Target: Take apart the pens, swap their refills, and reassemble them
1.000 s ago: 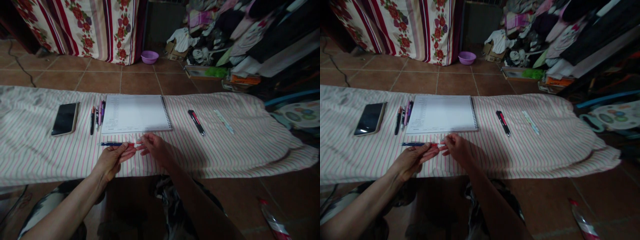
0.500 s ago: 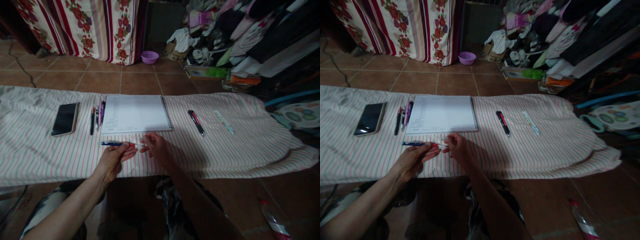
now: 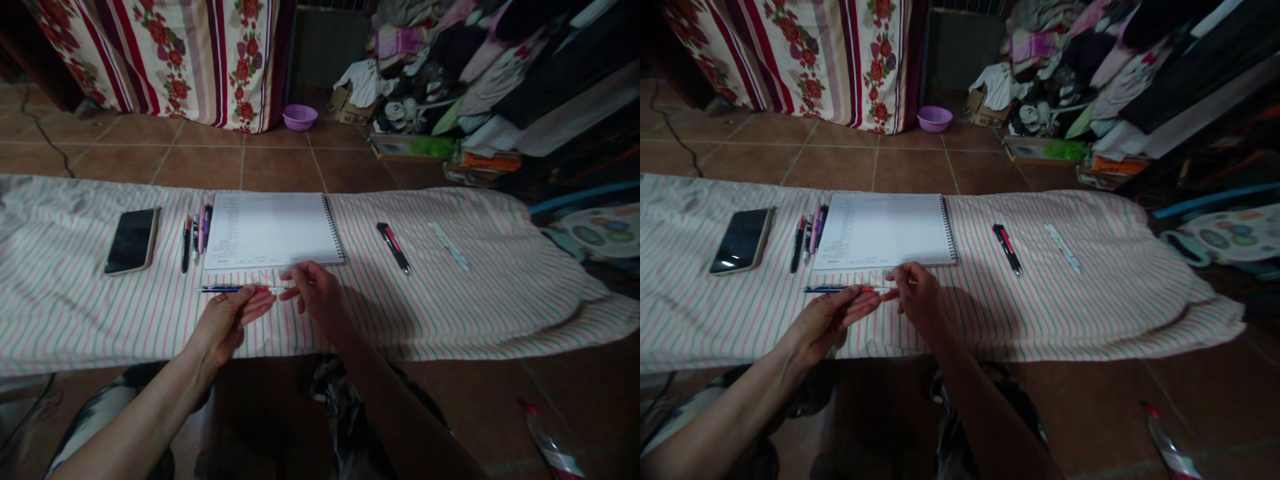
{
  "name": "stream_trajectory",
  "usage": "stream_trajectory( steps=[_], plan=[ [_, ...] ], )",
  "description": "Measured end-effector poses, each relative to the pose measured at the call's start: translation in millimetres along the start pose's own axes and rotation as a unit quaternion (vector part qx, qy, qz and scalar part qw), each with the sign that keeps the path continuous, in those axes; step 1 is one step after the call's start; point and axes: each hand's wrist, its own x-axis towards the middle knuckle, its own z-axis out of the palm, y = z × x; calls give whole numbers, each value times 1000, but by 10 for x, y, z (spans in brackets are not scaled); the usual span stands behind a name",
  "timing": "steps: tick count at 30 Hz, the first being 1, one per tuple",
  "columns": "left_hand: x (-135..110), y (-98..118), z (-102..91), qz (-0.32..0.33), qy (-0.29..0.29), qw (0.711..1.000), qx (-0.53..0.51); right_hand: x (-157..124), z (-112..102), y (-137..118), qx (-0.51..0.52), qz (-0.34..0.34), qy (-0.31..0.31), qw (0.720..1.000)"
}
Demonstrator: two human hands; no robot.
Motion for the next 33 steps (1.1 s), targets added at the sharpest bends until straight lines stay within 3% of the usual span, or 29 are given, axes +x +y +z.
stream_trajectory(
  steps=[6,11,17,26,33],
  plan=[
    [2,-6,-15,1,-5,1000,-9,52,-107,107,-74,13,54,996],
    [-23,40,15,-21,15,998,-55,58,-119,56,-30,45,79,995],
    [-63,115,16,-47,15,985,-168,54,-87,-90,44,29,94,994],
    [-161,136,-4,-50,-38,969,-239,61,5,-52,81,22,67,994],
    [-225,146,9,-25,-21,972,-234,35,86,-102,105,55,28,993]
  ],
)
